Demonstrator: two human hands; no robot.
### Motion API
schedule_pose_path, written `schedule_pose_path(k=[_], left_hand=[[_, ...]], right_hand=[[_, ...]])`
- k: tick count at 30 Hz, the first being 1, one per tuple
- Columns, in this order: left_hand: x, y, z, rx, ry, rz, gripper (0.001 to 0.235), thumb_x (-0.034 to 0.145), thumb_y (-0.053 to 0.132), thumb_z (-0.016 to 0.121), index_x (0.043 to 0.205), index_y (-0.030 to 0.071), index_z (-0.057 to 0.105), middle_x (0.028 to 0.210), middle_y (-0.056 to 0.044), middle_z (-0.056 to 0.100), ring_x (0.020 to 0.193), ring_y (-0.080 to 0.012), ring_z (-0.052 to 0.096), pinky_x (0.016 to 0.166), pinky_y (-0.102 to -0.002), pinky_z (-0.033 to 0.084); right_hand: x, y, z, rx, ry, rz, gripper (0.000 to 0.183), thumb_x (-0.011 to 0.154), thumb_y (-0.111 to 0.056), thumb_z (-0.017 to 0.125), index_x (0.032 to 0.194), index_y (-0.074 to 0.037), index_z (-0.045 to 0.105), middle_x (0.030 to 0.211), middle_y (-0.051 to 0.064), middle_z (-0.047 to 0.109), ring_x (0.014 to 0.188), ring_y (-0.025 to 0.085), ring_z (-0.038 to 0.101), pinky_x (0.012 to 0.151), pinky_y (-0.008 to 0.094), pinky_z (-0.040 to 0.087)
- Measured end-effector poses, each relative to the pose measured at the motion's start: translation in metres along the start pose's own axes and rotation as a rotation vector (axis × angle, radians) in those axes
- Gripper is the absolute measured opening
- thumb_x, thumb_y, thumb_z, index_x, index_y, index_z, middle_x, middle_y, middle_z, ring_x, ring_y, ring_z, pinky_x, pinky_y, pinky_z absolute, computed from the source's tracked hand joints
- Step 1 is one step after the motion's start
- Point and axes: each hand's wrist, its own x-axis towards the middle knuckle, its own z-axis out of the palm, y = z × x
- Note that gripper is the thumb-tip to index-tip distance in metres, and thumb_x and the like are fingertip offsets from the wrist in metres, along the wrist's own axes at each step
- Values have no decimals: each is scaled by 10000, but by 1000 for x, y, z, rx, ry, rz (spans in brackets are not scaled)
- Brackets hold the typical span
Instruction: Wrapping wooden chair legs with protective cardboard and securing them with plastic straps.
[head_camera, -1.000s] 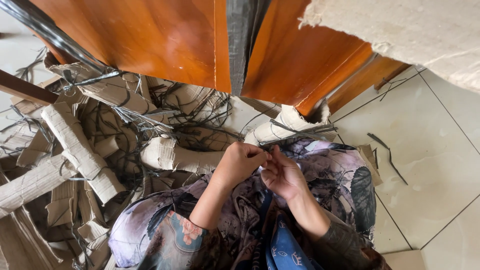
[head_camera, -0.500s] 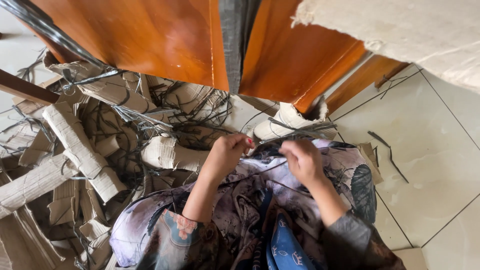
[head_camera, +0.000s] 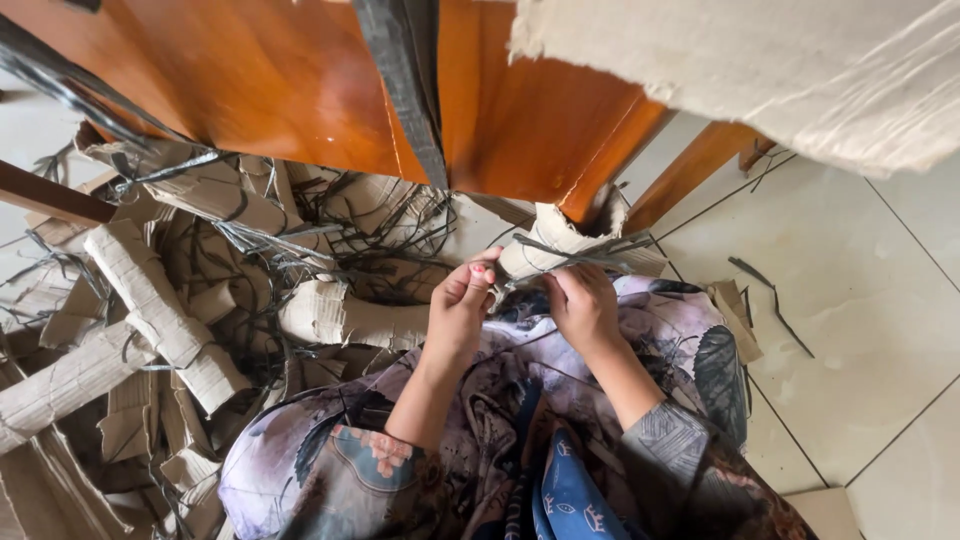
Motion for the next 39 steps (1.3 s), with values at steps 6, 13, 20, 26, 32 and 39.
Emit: schedule_pose_path(k=[6, 13, 20, 26, 32, 39], left_hand=[[4, -28, -3, -427, 130, -119, 204, 1076, 147, 560, 960, 16, 666, 1054, -59, 722, 807, -74, 560, 711, -164, 449], [14, -29, -23, -597, -41, -280, 231, 1084, 127, 467, 860, 93, 512, 870, -57, 529, 743, -143, 454, 629, -235, 391], [10, -18, -23, 67, -42, -434, 184, 957, 199, 703, 948, 18, 666, 602, -91, 503, 510, -144, 481, 468, -258, 459], [10, -15, -15, 263, -100, -350, 185, 908, 235, 778, 884, 52, 769, 518, -29, 547, 494, -43, 347, 476, -159, 261], [5, 1, -11, 540, -75, -251, 186, 852, 313, 842, 981, 179, 854, 773, -57, 781, 798, -78, 604, 786, -234, 511], [6, 7, -5, 602, -40, -209, 180, 831, 271, 848, 990, 189, 855, 750, -77, 771, 768, -81, 623, 722, -257, 522]], right_hand=[[-4, -6, 24, -57, 22, 157, 130, 872, -21, 689, 748, -54, 707, 645, 105, 635, 658, 385, 663, 621, 455, 557], [-4, -9, 9, 42, -32, 314, 232, 863, -77, 714, 660, -94, 603, 567, 102, 566, 632, 390, 638, 584, 435, 526], [-2, -12, 3, 11, -81, 357, 269, 866, -99, 730, 632, -107, 599, 534, 88, 566, 599, 382, 634, 573, 421, 533], [23, -28, -27, 66, -155, 342, 272, 873, -139, 751, 641, -113, 613, 511, 68, 563, 577, 348, 635, 554, 389, 530], [73, -71, -89, 258, -387, 489, 96, 875, -164, 755, 808, -100, 727, 534, 86, 626, 546, 275, 632, 542, 395, 509], [69, -81, -104, 535, -597, 826, 109, 903, -113, 695, 914, -44, 779, 510, 86, 705, 451, 132, 536, 507, 291, 482]])
